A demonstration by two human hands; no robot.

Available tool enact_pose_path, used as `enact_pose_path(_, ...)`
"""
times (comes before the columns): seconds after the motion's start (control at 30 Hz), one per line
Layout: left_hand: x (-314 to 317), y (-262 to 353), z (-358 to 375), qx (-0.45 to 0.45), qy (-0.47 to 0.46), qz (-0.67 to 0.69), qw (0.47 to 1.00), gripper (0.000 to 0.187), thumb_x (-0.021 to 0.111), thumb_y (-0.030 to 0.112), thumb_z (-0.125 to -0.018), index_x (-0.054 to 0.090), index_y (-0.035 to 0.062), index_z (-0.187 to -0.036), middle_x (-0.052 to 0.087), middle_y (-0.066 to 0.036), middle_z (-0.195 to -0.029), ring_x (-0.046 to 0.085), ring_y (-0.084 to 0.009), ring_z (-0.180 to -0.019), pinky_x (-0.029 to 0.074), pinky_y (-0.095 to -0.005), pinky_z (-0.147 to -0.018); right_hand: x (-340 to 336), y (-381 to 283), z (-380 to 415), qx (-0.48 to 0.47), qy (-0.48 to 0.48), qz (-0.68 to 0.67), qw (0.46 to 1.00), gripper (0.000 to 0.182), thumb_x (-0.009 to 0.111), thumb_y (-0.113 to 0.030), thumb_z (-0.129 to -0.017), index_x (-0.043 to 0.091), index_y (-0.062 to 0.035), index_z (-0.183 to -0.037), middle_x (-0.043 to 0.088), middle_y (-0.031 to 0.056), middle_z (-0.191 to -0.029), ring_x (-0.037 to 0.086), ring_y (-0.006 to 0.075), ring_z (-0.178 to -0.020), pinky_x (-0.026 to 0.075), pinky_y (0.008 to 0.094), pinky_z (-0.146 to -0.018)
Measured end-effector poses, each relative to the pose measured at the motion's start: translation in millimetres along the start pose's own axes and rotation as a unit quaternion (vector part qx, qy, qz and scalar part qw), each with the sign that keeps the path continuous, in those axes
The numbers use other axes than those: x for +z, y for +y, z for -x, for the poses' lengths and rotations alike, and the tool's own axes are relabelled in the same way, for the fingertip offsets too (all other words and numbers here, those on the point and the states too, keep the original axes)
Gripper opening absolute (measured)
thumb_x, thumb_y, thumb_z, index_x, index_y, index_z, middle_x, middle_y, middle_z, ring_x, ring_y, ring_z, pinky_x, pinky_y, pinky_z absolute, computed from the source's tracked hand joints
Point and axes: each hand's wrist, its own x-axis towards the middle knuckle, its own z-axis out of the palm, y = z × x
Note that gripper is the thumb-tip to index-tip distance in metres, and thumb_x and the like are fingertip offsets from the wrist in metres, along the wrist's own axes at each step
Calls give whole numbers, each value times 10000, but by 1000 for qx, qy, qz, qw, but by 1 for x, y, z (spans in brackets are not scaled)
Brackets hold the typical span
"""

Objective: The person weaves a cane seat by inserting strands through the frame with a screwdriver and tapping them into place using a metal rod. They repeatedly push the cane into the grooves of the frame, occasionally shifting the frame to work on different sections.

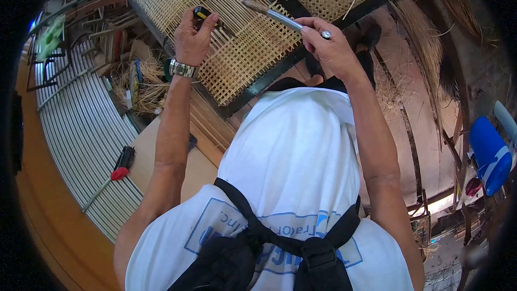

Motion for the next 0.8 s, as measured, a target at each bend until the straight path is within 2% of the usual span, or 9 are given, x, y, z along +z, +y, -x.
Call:
enact_pose_path(0.13, -1, 6, 1, 11, 0, -30, 999, 409, 821, 359, -914, 666, 39, -1116, 733, -76, -813, 695, -171, -708, 537, -331, -619, 3, 6, 0, 12, -2, 59, 998, 368, 575, -227, -1059, 617, -42, -1375, 513, -78, -785, 421, 5, -648, 315, 164, -547)
enact_pose_path(0.2, -3, 1, -3, 5, 19, -3, 1000, 404, 823, 357, -911, 669, 42, -1113, 737, -83, -816, 700, -186, -708, 542, -334, -624, -8, 6, 2, 10, -108, 83, 991, 365, 574, -224, -1059, 622, -43, -1373, 513, -78, -793, 419, 5, -655, 310, 168, -553)
enact_pose_path(0.23, -4, 0, -3, 4, 18, -3, 1000, 404, 823, 357, -911, 669, 42, -1113, 737, -83, -816, 700, -186, -708, 542, -334, -624, -11, 5, 4, 11, -108, 83, 991, 365, 574, -224, -1059, 622, -43, -1373, 513, -78, -793, 419, 5, -655, 310, 168, -553)
enact_pose_path(0.3, -7, 3, -3, 1, 11, -3, 1000, 408, 822, 358, -911, 668, 42, -1117, 737, -87, -816, 705, -194, -713, 543, -338, -624, -12, 0, 9, 12, -7, 9, 1000, 366, 579, -228, -1056, 627, -42, -1367, 511, -75, -795, 420, 7, -657, 302, 177, -552)
enact_pose_path(0.33, -5, 8, -1, -13, 2, -45, 999, 414, 818, 363, -912, 664, 38, -1117, 737, -94, -817, 710, -200, -721, 543, -340, -625, -12, -3, 10, 19, 10, -4, 1000, 369, 587, -234, -1051, 629, -40, -1363, 506, -72, -790, 413, 12, -646, 289, 183, -548)
enact_pose_path(0.43, 2, 4, -2, -18, -28, -13, 999, 419, 817, 369, -913, 662, 36, -1115, 734, -91, -808, 700, -191, -714, 537, -337, -616, -10, 1, 10, 15, 15, -12, 1000, 374, 593, -241, -1047, 629, -40, -1361, 503, -69, -787, 421, 18, -653, 283, 186, -547)
enact_pose_path(0.57, -8, 6, -2, 17, 44, 9, 999, 399, 818, 351, -920, 662, 37, -1109, 721, -68, -783, 660, -151, -683, 515, -329, -599, -9, 5, 12, 20, 22, -21, 999, 343, 581, -219, -1057, 643, -42, -1345, 543, -61, -788, 437, 18, -648, 323, 179, -548)
enact_pose_path(0.6, -9, 4, -3, 9, 24, 60, 998, 377, 821, 331, -921, 659, 37, -1093, 714, -59, -773, 654, -144, -675, 510, -323, -595, -8, 4, 13, 24, 31, -28, 999, 344, 579, -220, -1058, 642, -45, -1347, 542, -64, -787, 431, 16, -644, 321, 180, -547)
enact_pose_path(0.8, 3, 13, 6, -1, -16, -5, 1000, 359, 814, 312, -927, 647, 32, -1077, 707, -69, -762, 653, -143, -668, 511, -326, -590, -8, 14, 15, 31, 17, -16, 999, 382, 586, -232, -1052, 613, -34, -1377, 511, -65, -781, 442, 21, -668, 297, 186, -550)
